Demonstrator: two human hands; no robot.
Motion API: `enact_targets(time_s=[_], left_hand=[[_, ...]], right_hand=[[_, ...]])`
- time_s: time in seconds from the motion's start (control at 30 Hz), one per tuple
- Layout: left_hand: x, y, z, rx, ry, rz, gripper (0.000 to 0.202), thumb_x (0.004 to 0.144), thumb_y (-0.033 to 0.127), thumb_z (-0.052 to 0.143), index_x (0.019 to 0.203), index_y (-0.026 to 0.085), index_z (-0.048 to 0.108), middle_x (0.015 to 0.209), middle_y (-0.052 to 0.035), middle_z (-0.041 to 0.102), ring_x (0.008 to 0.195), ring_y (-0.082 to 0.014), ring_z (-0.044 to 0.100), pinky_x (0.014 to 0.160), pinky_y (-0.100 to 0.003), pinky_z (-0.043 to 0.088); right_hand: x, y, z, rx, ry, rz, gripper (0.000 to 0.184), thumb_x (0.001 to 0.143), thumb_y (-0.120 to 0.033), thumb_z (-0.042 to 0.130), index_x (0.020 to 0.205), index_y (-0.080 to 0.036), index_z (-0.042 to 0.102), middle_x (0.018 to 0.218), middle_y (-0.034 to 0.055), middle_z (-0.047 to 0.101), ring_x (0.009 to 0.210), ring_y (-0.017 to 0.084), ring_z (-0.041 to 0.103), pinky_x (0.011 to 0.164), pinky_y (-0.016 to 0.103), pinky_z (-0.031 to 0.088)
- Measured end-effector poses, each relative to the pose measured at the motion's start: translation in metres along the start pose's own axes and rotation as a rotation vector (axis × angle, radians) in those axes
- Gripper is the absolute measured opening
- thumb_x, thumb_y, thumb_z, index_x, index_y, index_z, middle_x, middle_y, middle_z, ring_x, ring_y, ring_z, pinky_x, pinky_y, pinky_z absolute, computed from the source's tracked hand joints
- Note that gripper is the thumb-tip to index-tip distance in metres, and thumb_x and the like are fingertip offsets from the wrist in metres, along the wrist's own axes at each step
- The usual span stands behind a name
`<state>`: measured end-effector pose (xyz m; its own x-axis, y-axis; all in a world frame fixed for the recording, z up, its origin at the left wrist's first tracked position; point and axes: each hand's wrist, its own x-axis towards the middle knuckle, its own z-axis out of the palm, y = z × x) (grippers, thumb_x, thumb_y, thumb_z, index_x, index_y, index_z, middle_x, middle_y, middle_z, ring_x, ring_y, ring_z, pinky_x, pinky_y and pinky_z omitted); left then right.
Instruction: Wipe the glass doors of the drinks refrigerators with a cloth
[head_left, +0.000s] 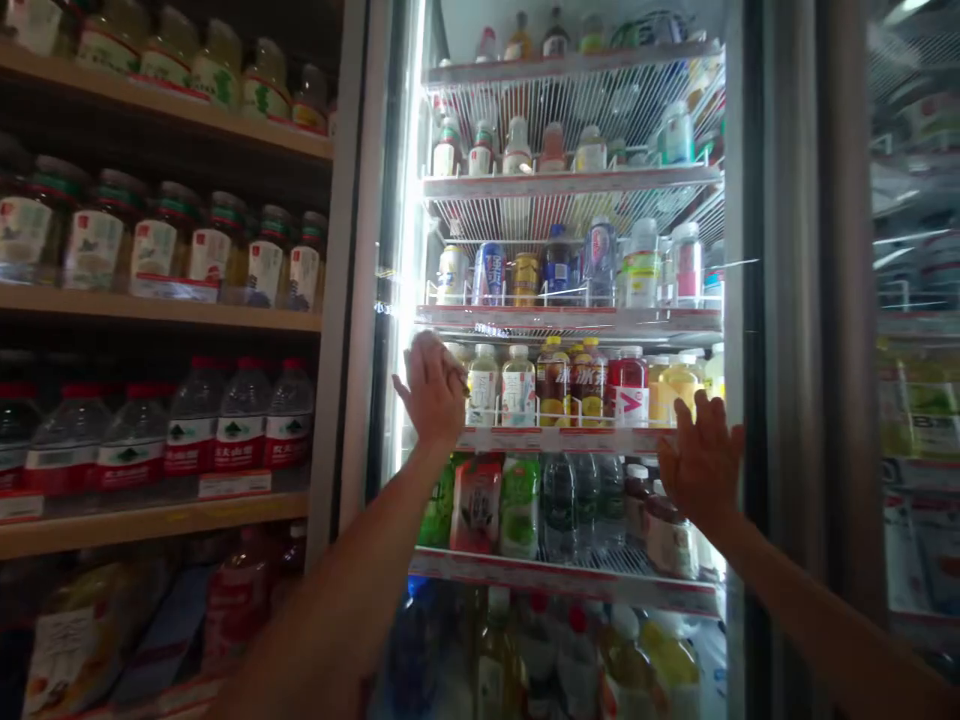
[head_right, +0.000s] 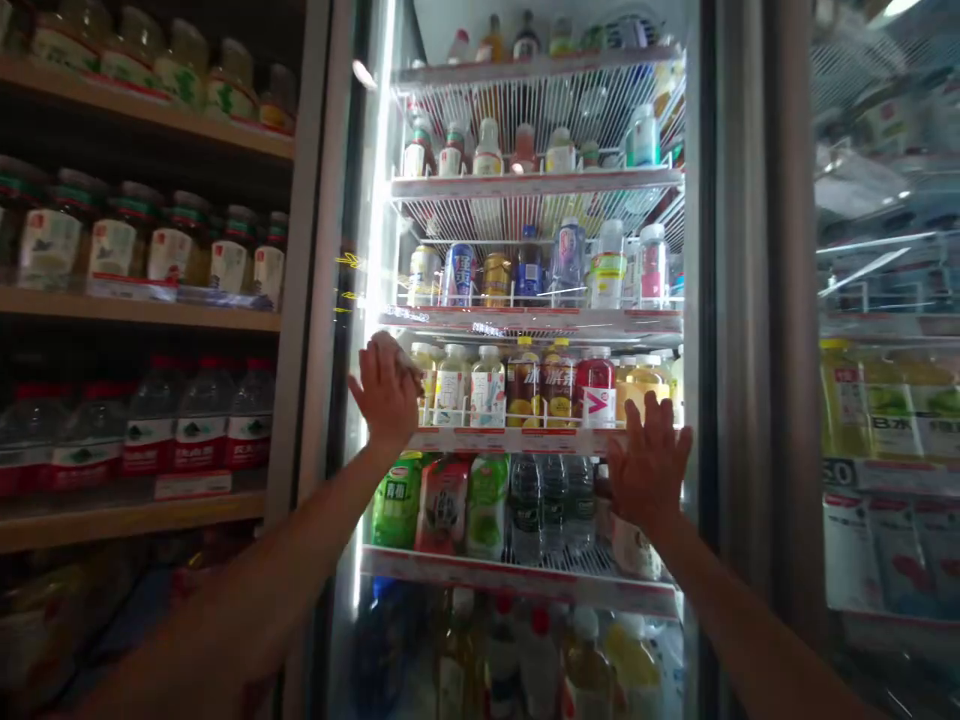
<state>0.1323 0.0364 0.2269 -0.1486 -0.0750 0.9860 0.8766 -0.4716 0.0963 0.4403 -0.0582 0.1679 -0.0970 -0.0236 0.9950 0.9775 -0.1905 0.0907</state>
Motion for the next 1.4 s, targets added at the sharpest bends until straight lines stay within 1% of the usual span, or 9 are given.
enact_targets(time_s=[0.07, 0.2, 0.4, 0.57, 0.77, 0.93, 1.13, 1.3, 1.4], left_hand=[[-0.007, 0.014, 0.003, -0.013, -0.026, 0.112, 0.049, 0.089, 0.029, 0.033, 0.136, 0.013, 0.035, 0.146, -0.0149, 0.030, 0.138, -0.0258, 0.018, 0.111, -0.051, 0.014], [-0.030, 0.035, 0.006, -0.108, -0.157, 0.694, 0.047, 0.089, 0.031, 0.037, 0.135, 0.024, 0.037, 0.145, -0.0049, 0.035, 0.138, -0.0190, 0.021, 0.113, -0.045, 0.009], [-0.044, 0.004, -0.003, -0.028, 0.096, -0.008, 0.053, 0.088, 0.027, 0.037, 0.139, 0.014, 0.030, 0.145, -0.0155, 0.031, 0.139, -0.0249, 0.016, 0.111, -0.050, 0.008], [-0.071, 0.017, -0.006, -0.114, -0.120, 0.603, 0.050, 0.088, 0.030, 0.039, 0.137, 0.025, 0.033, 0.144, -0.0047, 0.037, 0.139, -0.0179, 0.017, 0.113, -0.043, 0.008], [-0.056, 0.008, -0.007, -0.012, -0.033, 0.035, 0.051, 0.089, 0.027, 0.034, 0.139, 0.016, 0.030, 0.146, -0.0142, 0.028, 0.139, -0.0247, 0.017, 0.111, -0.050, 0.011], [-0.092, 0.025, -0.013, -0.117, -0.201, 0.685, 0.047, 0.087, 0.033, 0.043, 0.133, 0.027, 0.039, 0.143, -0.0043, 0.038, 0.138, -0.0193, 0.020, 0.114, -0.045, 0.006], [-0.125, -0.009, -0.031, 0.037, -0.113, 0.239, 0.044, 0.086, 0.024, 0.043, 0.129, 0.012, 0.044, 0.144, -0.0172, 0.032, 0.140, -0.0234, 0.009, 0.112, -0.047, 0.009], [-0.174, -0.003, -0.041, -0.154, -0.255, 0.795, 0.037, 0.086, 0.031, 0.047, 0.123, 0.030, 0.051, 0.144, 0.0014, 0.035, 0.139, -0.0190, 0.018, 0.114, -0.045, 0.009], [-0.184, -0.032, -0.052, -0.074, -0.264, 0.608, 0.035, 0.086, 0.029, 0.046, 0.120, 0.027, 0.053, 0.142, -0.0031, 0.039, 0.139, -0.0188, 0.014, 0.114, -0.045, 0.007]], right_hand=[[0.000, 0.000, 0.002, 0.006, 0.029, 0.017, 0.057, 0.089, -0.037, 0.032, 0.141, -0.012, 0.028, 0.144, 0.0198, 0.031, 0.135, 0.033, 0.024, 0.103, 0.053, 0.022], [-0.002, 0.009, -0.001, 0.004, 0.005, -0.016, 0.055, 0.089, -0.035, 0.035, 0.141, -0.017, 0.029, 0.145, 0.0166, 0.031, 0.135, 0.031, 0.026, 0.104, 0.051, 0.022], [-0.017, 0.001, -0.009, 0.075, -0.075, -0.011, 0.057, 0.088, -0.034, 0.037, 0.142, -0.018, 0.027, 0.147, 0.0141, 0.029, 0.138, 0.029, 0.019, 0.107, 0.051, 0.020], [-0.026, -0.021, -0.013, 0.143, -0.101, 0.036, 0.060, 0.086, -0.033, 0.039, 0.143, -0.020, 0.023, 0.149, 0.0112, 0.024, 0.138, 0.029, 0.016, 0.109, 0.051, 0.016], [-0.042, -0.021, -0.019, 0.123, -0.078, -0.091, 0.061, 0.086, -0.028, 0.042, 0.143, -0.024, 0.022, 0.151, 0.0092, 0.019, 0.137, 0.028, 0.021, 0.108, 0.051, 0.018], [-0.052, -0.047, -0.022, 0.192, -0.154, -0.238, 0.063, 0.086, -0.025, 0.044, 0.144, -0.025, 0.019, 0.148, 0.0095, 0.029, 0.137, 0.026, 0.023, 0.109, 0.050, 0.020], [-0.070, -0.044, -0.027, 0.149, -0.154, -0.157, 0.062, 0.086, -0.023, 0.043, 0.143, -0.023, 0.020, 0.149, 0.0111, 0.024, 0.138, 0.027, 0.019, 0.109, 0.051, 0.019], [-0.088, -0.065, -0.029, 0.217, -0.214, -0.268, 0.064, 0.084, -0.021, 0.045, 0.143, -0.022, 0.021, 0.149, 0.0107, 0.026, 0.137, 0.027, 0.022, 0.109, 0.052, 0.020], [-0.096, -0.061, -0.032, 0.205, -0.226, -0.224, 0.066, 0.083, -0.020, 0.046, 0.143, -0.023, 0.021, 0.149, 0.0103, 0.023, 0.137, 0.028, 0.022, 0.108, 0.052, 0.022]])
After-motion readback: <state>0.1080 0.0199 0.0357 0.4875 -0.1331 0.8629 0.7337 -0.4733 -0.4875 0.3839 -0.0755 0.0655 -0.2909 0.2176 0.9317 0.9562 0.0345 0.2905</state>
